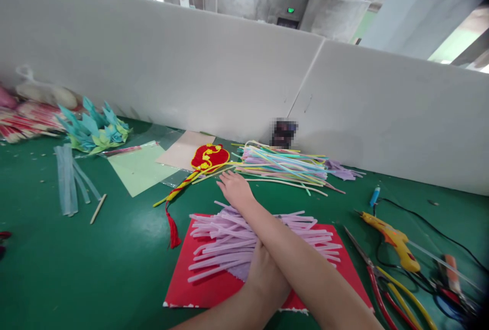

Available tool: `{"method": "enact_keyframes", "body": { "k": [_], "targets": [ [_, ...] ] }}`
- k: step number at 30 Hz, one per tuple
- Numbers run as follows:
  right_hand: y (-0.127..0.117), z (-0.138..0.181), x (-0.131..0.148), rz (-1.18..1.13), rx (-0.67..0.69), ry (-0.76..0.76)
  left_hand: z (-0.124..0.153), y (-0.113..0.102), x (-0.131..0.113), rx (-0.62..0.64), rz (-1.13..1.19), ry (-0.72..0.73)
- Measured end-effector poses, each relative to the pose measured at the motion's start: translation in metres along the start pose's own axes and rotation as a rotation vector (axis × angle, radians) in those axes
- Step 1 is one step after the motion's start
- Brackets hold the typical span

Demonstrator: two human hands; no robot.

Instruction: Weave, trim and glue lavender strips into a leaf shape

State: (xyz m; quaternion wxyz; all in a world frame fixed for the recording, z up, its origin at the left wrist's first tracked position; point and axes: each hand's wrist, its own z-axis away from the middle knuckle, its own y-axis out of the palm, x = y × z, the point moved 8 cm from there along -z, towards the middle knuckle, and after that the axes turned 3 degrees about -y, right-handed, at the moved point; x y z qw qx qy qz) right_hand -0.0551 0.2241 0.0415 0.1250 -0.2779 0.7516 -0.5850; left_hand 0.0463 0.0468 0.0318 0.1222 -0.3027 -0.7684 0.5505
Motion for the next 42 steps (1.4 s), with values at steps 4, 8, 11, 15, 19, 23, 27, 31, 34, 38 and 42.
{"method": "enact_keyframes", "body": {
  "k": [4, 8, 11, 15, 19, 23, 27, 31, 34, 38, 42],
  "targets": [
    [0.001, -0.001, -0.003, -0.007, -0.016, 0.006, -0.002, -0.005, 0.001, 0.021, 0.009, 0.001],
    [-0.001, 0.001, -0.004, 0.023, -0.035, 0.0, -0.003, -0.008, 0.0, 0.045, 0.003, 0.004],
    [-0.01, 0.004, -0.006, 0.069, -0.06, 0.011, -0.003, -0.009, 0.0, 0.033, 0.009, 0.003],
    [-0.03, 0.008, -0.012, 0.166, -0.151, 0.116, -0.002, -0.009, 0.001, 0.018, 0.019, -0.007],
    [-0.042, 0.01, -0.011, 0.218, -0.201, 0.155, -0.001, -0.007, 0.001, 0.046, 0.025, 0.008],
    [-0.044, 0.009, -0.007, 0.234, -0.216, 0.096, -0.003, -0.01, 0.0, 0.053, 0.019, 0.014],
    [-0.028, 0.006, -0.007, 0.181, -0.143, 0.022, -0.005, -0.016, -0.002, 0.049, 0.018, 0.001],
    [-0.018, 0.006, -0.006, 0.143, -0.116, 0.006, -0.005, -0.017, -0.003, 0.047, 0.021, -0.001],
    [-0.022, 0.007, -0.006, 0.139, -0.138, 0.038, -0.004, -0.013, -0.002, 0.049, 0.009, -0.01],
    [-0.032, 0.015, -0.026, 0.156, -0.148, 0.233, -0.003, -0.008, -0.001, 0.033, 0.017, 0.001],
    [-0.032, 0.025, -0.041, 0.128, -0.111, 0.286, -0.005, -0.005, 0.001, 0.047, 0.032, -0.008]
  ]
}}
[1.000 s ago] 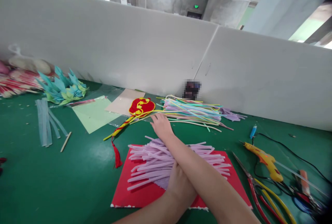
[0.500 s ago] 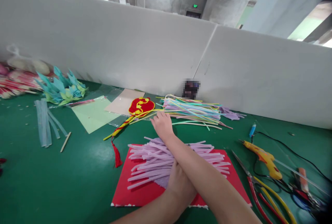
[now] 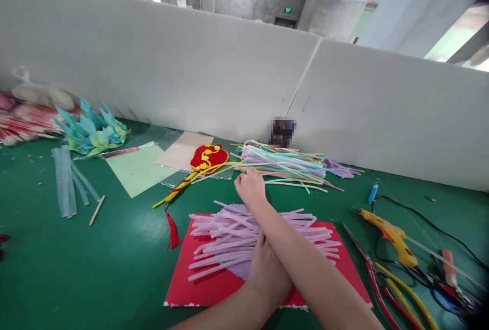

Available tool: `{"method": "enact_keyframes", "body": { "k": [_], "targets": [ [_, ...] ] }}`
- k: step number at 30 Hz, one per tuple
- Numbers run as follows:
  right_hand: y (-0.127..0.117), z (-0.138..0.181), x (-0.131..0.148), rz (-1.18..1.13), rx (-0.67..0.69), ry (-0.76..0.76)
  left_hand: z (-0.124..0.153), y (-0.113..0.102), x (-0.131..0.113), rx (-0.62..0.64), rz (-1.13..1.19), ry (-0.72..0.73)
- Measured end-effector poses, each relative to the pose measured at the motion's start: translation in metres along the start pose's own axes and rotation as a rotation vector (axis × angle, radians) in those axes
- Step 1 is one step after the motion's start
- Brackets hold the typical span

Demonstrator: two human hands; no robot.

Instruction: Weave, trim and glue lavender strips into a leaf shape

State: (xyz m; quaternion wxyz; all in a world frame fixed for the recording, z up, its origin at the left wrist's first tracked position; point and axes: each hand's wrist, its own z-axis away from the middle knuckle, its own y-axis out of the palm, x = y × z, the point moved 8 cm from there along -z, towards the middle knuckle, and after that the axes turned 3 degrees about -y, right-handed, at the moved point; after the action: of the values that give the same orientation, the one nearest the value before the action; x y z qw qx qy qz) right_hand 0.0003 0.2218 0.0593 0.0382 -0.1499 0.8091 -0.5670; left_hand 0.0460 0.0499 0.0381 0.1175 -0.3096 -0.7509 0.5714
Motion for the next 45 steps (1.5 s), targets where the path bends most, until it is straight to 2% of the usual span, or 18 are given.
{"method": "enact_keyframes", "body": {
  "k": [4, 8, 14, 22, 29, 33, 38, 42, 45],
  "targets": [
    [0.007, 0.004, 0.011, -0.101, 0.048, -0.151, 0.0, -0.002, 0.0, -0.048, -0.026, 0.008],
    [0.015, -0.001, 0.021, -0.124, 0.036, -0.199, 0.001, -0.007, -0.002, -0.113, -0.085, 0.016],
    [0.03, -0.011, 0.029, -0.124, 0.034, -0.225, 0.001, -0.011, -0.002, -0.12, -0.061, 0.016],
    [0.038, -0.026, 0.018, -0.139, 0.018, -0.105, 0.002, -0.007, 0.0, -0.008, 0.033, 0.02],
    [0.039, -0.027, 0.02, -0.117, 0.046, -0.12, 0.002, 0.003, 0.001, 0.127, 0.112, 0.002],
    [0.027, -0.023, 0.022, -0.111, 0.076, -0.152, -0.001, -0.002, 0.0, 0.107, 0.133, 0.003],
    [-0.015, -0.002, 0.008, -0.134, 0.075, -0.156, -0.006, -0.009, 0.003, 0.062, 0.175, -0.032],
    [-0.048, 0.04, -0.022, -0.148, 0.061, -0.1, -0.008, -0.01, 0.005, 0.066, 0.178, -0.074],
    [-0.057, 0.082, -0.051, -0.238, 0.068, 0.01, -0.009, -0.009, 0.008, 0.036, 0.16, -0.097]
  ]
}}
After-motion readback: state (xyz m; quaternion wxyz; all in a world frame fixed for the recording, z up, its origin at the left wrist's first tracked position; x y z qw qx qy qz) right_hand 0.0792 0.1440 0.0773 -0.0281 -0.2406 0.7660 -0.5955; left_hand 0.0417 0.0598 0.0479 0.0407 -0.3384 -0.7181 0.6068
